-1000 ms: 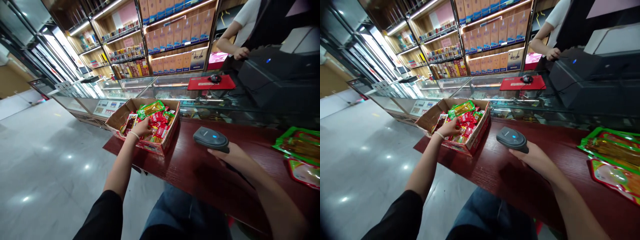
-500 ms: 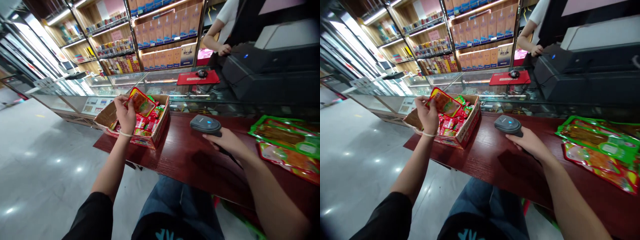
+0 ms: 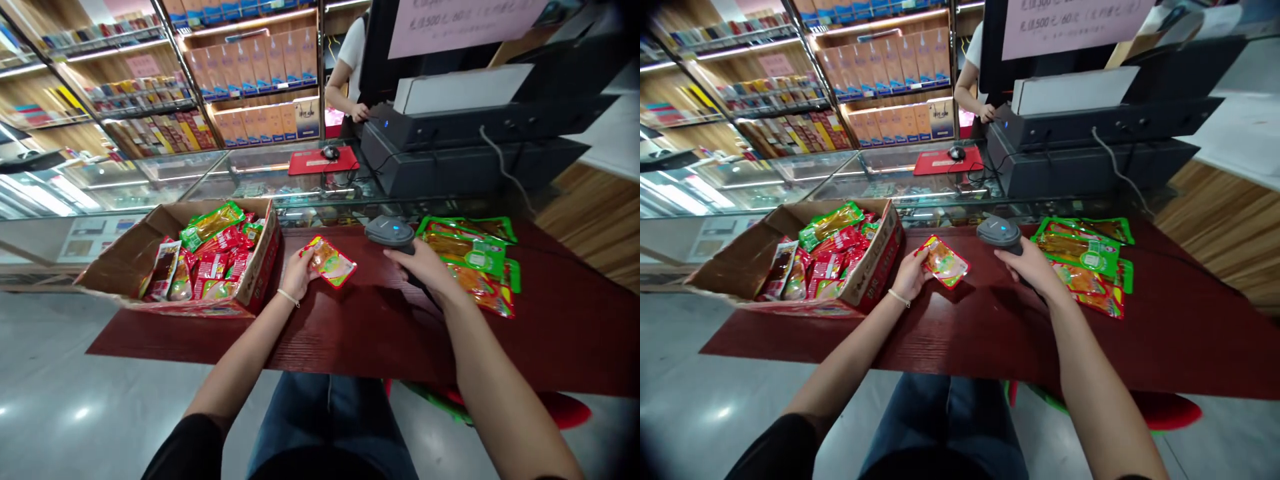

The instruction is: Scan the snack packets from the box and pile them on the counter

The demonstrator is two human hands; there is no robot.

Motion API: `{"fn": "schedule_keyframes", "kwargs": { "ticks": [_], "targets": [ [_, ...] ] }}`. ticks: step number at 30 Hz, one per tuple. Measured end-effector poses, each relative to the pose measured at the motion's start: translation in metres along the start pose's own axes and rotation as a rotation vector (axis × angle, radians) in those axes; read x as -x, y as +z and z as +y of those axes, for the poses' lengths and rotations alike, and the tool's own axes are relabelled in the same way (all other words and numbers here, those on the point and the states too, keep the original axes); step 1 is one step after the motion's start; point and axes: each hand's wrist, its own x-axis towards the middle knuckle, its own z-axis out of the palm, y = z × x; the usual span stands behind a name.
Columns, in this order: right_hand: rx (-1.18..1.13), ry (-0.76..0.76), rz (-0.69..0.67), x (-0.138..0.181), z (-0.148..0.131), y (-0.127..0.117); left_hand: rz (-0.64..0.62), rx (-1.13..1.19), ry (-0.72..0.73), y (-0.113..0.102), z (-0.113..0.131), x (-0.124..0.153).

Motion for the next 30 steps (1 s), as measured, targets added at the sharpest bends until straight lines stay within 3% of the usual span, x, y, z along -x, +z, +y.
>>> {"fn": "schedule_keyframes", "kwargs": {
  "ticks": [4,8,17,21,24,30],
  "targets": [
    [0.048,0.056,-0.038,0.003,-0.005,0.009,-0.016,0.189,0.029,-0.021,-0.002,-0.011],
    [0.052,0.087,-0.109,0.006,-0.006,0.018,-0.035,0.243,0.050,-0.026,0.002,-0.007],
    [0.099,0.092,-0.160,0.010,0.003,0.027,-0.039,-0.125,0.146,-0.026,0.001,-0.005],
    [0.057,0.108,-0.232,0.010,0.003,0.028,-0.041,-0.054,0.027,-0.030,0.006,-0.003],
    [0.036,0.119,-0.244,0.010,0.004,0.028,-0.115,0.022,-0.072,-0.032,0.011,-0.001],
    [0.024,0.127,-0.261,0.011,0.001,0.025,-0.161,-0.198,0.016,-0.035,0.007,-0.002]
  ]
}}
